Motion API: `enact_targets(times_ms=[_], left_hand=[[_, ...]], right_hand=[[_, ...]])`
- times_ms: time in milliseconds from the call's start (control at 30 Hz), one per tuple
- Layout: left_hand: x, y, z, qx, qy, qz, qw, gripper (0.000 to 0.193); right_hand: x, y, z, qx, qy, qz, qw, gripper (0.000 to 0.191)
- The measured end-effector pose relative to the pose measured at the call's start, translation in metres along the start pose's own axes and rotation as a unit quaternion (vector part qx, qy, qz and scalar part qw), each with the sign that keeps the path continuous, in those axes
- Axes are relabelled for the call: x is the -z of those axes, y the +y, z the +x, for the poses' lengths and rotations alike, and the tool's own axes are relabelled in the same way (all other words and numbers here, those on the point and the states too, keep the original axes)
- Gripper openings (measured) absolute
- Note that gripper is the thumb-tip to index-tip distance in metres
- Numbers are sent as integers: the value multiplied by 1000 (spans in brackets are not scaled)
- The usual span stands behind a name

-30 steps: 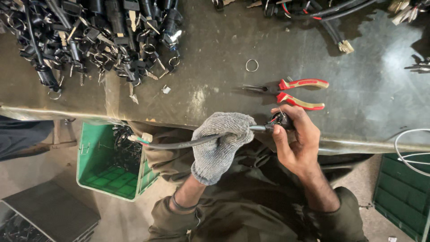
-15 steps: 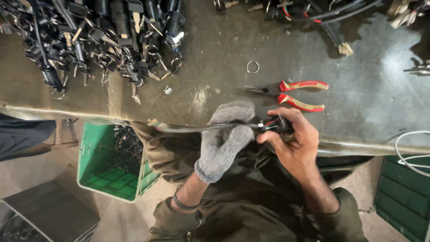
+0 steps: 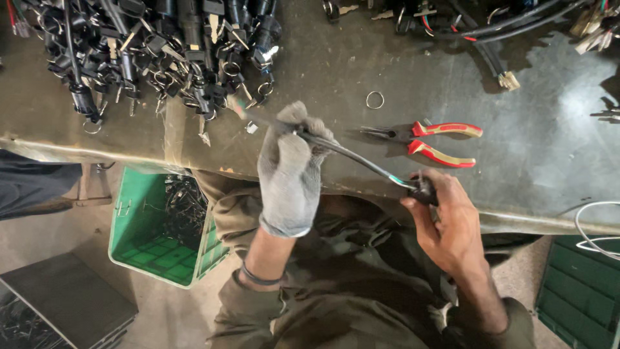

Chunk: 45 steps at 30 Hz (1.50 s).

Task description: The person repeatedly strips the outer sheath of ignition switch cables using pliers, then inserts and secures the internal wires into the switch housing. The person handles multiple ignition switches and cables, placing finished units on the table.

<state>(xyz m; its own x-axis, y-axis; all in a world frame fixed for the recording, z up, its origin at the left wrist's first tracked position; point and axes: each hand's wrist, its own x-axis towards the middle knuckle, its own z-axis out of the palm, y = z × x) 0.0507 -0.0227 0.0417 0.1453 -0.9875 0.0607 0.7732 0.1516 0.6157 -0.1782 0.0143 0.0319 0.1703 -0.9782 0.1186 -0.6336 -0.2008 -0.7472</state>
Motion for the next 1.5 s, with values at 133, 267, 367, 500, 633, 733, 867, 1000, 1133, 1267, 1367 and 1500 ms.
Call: enact_targets(times_ms=[133,267,367,500,633,733,867,1000,1133,1267,1367,1500], left_hand=[[1,6,3,41,-43,-161,985,32],[-9,1,0,101,-79,-232,964,37],[-30,-21,-14,-22,-104,257,961,36],[-49,-45,-49,-27,-288,341,895,29],[-54,-40,-68,42,-335,292,895,22],[-59,-24,-58,44,-348,289,891,17],[-62,-8,-23,-85,-367,371,849,14],[-43,9,-6,93,-273,309,906,26],[-30,1,1,191,-124,-133,964,38],[-22,-3,3,132,-60,169,975,30],[-21,-8,-9,-3,-53,277,959,22],[-17,-14,-27,7,-56,279,959,29]], right_hand=[[12,-11,9,38,-22,-93,995,44],[29,-47,28,132,34,-128,982,51],[44,-78,37,116,45,26,992,42],[62,-104,43,18,41,379,924,40],[71,-96,52,80,90,520,846,29],[65,-82,53,112,96,564,813,26],[64,-76,62,104,104,553,820,25],[81,-88,89,103,138,507,845,33],[43,-90,94,3,113,375,920,46],[-19,-54,54,13,-64,281,957,51],[-28,-13,35,-74,-57,263,960,42],[-20,12,27,45,-85,256,962,38]])
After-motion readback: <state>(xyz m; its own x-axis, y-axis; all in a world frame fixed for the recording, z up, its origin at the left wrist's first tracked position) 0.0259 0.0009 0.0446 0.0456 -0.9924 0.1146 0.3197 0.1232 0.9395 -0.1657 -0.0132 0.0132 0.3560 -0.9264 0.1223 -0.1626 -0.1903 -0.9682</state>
